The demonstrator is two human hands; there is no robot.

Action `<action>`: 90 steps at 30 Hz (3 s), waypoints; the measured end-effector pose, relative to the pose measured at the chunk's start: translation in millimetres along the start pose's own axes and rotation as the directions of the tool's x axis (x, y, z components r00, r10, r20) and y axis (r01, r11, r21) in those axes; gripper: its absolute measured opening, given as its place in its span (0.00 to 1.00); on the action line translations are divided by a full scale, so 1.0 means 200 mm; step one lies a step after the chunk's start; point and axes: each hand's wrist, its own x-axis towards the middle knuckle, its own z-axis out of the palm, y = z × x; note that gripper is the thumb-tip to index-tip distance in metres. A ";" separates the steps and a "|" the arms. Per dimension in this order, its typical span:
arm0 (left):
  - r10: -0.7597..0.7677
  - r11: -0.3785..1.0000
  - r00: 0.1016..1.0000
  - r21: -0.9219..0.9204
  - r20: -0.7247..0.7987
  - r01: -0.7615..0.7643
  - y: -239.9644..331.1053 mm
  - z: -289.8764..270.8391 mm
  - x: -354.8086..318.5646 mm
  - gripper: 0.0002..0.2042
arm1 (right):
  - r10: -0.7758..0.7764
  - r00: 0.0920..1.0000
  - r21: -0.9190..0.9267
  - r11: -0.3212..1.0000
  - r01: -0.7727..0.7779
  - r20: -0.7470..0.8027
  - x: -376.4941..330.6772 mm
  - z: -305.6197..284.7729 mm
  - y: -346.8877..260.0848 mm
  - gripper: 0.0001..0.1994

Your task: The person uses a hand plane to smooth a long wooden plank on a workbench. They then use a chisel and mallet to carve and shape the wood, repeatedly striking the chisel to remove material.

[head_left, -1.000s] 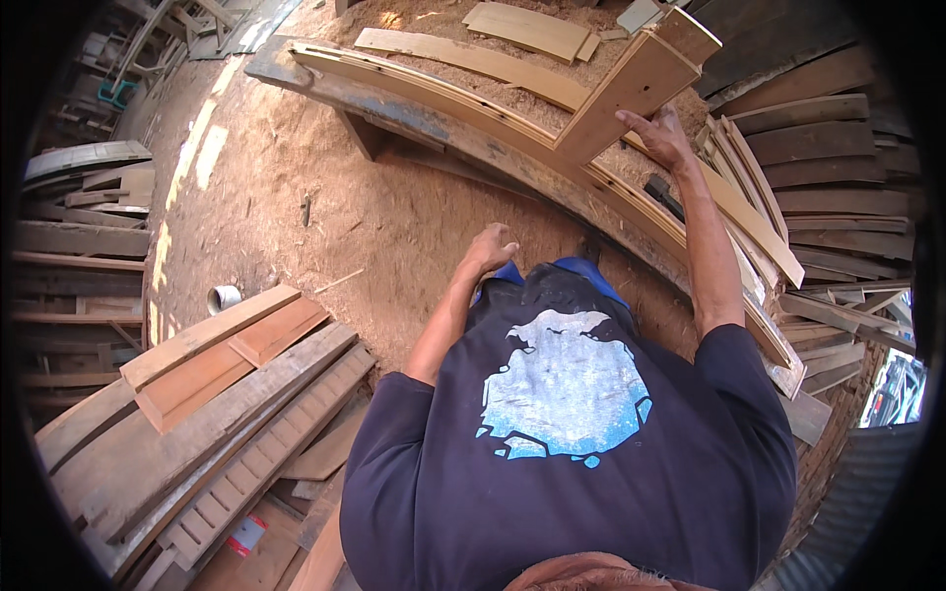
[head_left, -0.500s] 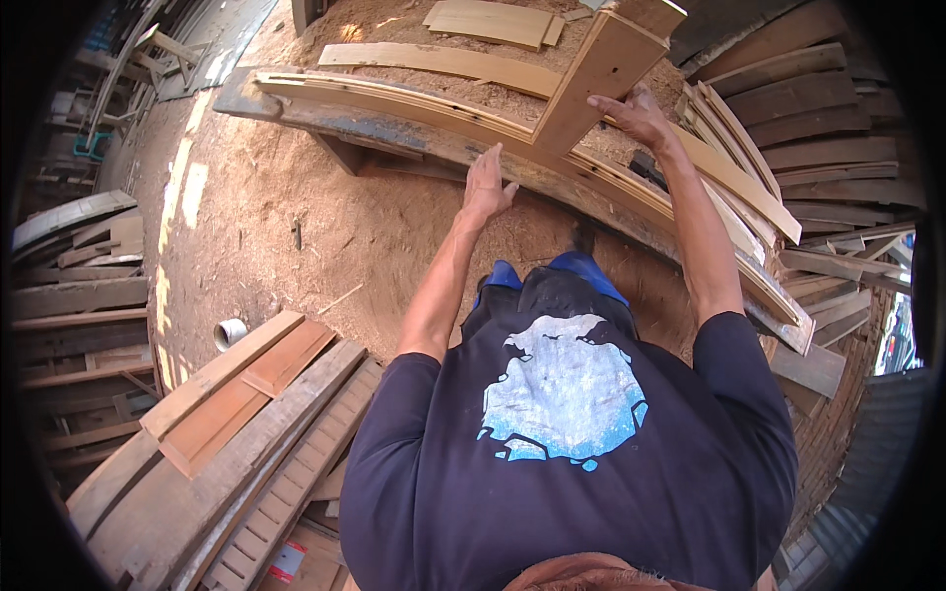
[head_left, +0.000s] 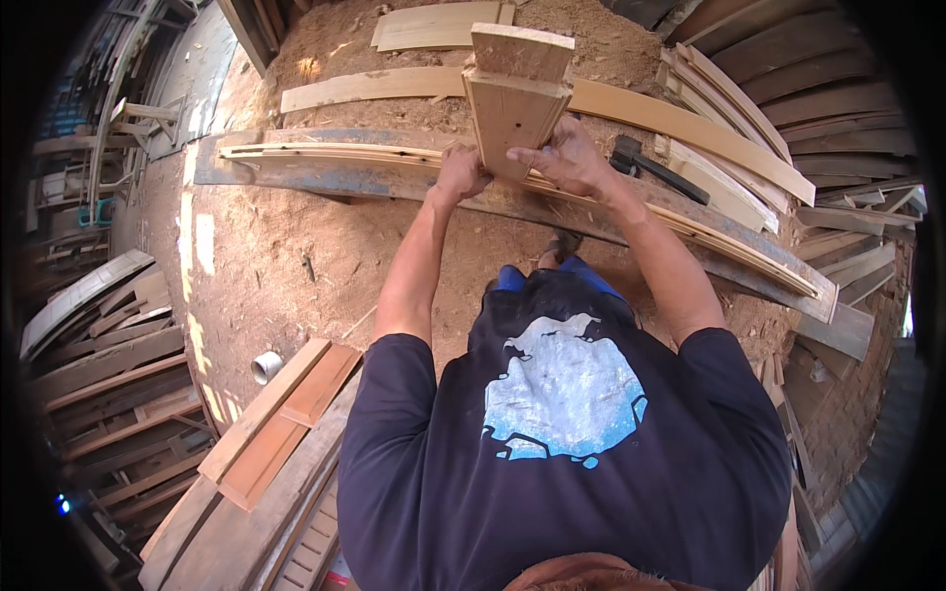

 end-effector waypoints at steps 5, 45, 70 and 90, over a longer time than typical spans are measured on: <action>0.075 0.997 0.997 -0.020 -0.018 -0.075 -0.05 0.03 0.00 0.24 | -0.058 0.998 -0.035 0.998 0.059 0.017 0.01 0.01 -0.03 0.22; 0.640 0.725 0.655 -0.599 0.402 -0.340 -0.33 -0.20 0.39 0.26 | 0.573 0.091 0.300 0.549 -0.780 -0.814 0.13 0.92 0.10 0.54; 0.672 0.663 0.620 -0.702 0.405 -0.260 -0.16 -0.07 0.58 0.22 | 0.135 0.020 0.113 0.897 -0.428 -0.991 0.16 0.87 0.32 0.52; 0.713 0.632 0.645 -0.651 0.275 -0.421 -0.24 -0.11 0.49 0.24 | 0.397 0.349 -0.081 0.555 -0.828 -0.849 0.18 0.75 0.10 0.43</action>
